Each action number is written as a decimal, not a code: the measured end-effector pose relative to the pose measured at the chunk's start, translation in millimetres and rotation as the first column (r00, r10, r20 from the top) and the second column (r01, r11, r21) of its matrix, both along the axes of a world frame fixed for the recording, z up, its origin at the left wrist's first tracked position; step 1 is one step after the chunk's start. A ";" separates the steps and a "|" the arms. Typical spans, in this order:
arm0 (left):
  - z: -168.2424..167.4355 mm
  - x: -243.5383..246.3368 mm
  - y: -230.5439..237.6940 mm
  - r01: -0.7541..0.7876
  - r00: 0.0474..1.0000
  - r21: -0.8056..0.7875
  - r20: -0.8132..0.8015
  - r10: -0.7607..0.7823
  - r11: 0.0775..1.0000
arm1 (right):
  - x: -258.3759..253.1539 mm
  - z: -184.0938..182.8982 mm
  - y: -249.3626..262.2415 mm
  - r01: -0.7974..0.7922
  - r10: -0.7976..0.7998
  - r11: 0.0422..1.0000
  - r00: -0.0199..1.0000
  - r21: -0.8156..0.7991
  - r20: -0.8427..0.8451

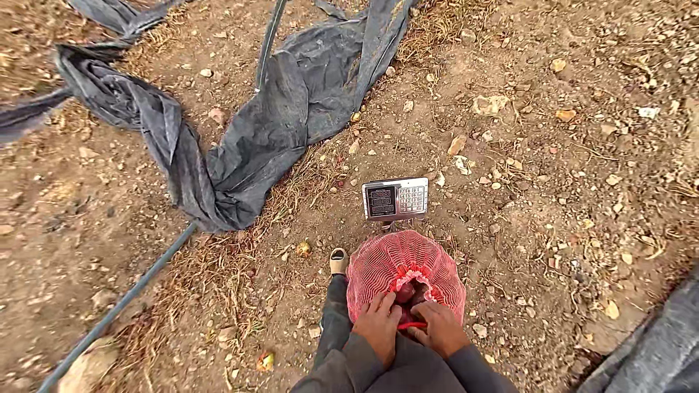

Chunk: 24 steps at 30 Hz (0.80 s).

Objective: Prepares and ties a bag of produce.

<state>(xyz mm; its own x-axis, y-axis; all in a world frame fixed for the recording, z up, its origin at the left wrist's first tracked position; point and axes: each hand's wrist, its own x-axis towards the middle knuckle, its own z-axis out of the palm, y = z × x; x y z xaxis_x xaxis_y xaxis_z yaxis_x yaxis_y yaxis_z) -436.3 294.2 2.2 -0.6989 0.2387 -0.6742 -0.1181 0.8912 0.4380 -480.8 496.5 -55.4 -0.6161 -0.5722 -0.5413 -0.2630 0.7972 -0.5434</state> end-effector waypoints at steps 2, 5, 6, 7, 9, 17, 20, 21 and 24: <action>1.1 -3.8 -2.9 -0.025 1.000 0.012 0.008 0.025 1.000 | -5.2 -0.5 5.9 0.036 -0.037 0.999 0.998 -0.022 -0.060; 0.3 -10.8 -10.0 -0.049 0.996 0.036 0.077 0.046 0.998 | -13.4 -4.4 14.3 0.098 -0.099 0.995 0.989 -0.023 -0.108; 0.1 -12.3 -12.1 -0.060 0.994 0.043 0.095 0.056 0.997 | -15.4 -3.9 16.9 0.123 -0.126 0.992 0.986 -0.033 -0.107; -0.2 -14.4 -14.3 -0.074 0.992 0.052 0.109 0.068 0.996 | -17.3 -3.0 19.0 0.154 -0.159 0.987 0.981 -0.046 -0.114; -0.5 -15.3 -18.6 -0.104 0.990 0.070 0.104 0.096 0.992 | -17.1 -1.5 24.4 0.210 -0.213 0.977 0.972 -0.035 -0.099; 1.1 -20.1 -39.1 -0.205 0.977 0.081 0.074 0.199 0.975 | -8.9 -4.5 40.8 0.332 -0.335 0.942 0.939 -0.039 -0.076; 0.4 -16.4 -50.2 -0.246 0.969 0.074 0.052 0.243 0.966 | -8.9 -5.1 43.7 0.355 -0.361 0.932 0.929 -0.072 -0.088; 0.1 -14.2 -53.3 -0.262 0.965 0.065 0.050 0.259 0.963 | -9.4 -5.6 44.8 0.361 -0.367 0.929 0.925 -0.082 -0.097; 0.5 -9.4 -62.6 -0.289 0.956 0.037 0.056 0.286 0.957 | -13.9 -6.4 48.2 0.371 -0.382 0.923 0.916 -0.104 -0.125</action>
<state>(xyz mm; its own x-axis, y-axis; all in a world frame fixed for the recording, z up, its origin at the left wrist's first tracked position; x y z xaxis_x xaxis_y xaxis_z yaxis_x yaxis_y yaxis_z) -445.7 231.6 2.8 -0.7088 0.0630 -0.7026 -0.3889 0.7962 0.4636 -494.7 544.6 -61.8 -0.8601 -0.3191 -0.3979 -0.0292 0.8096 -0.5862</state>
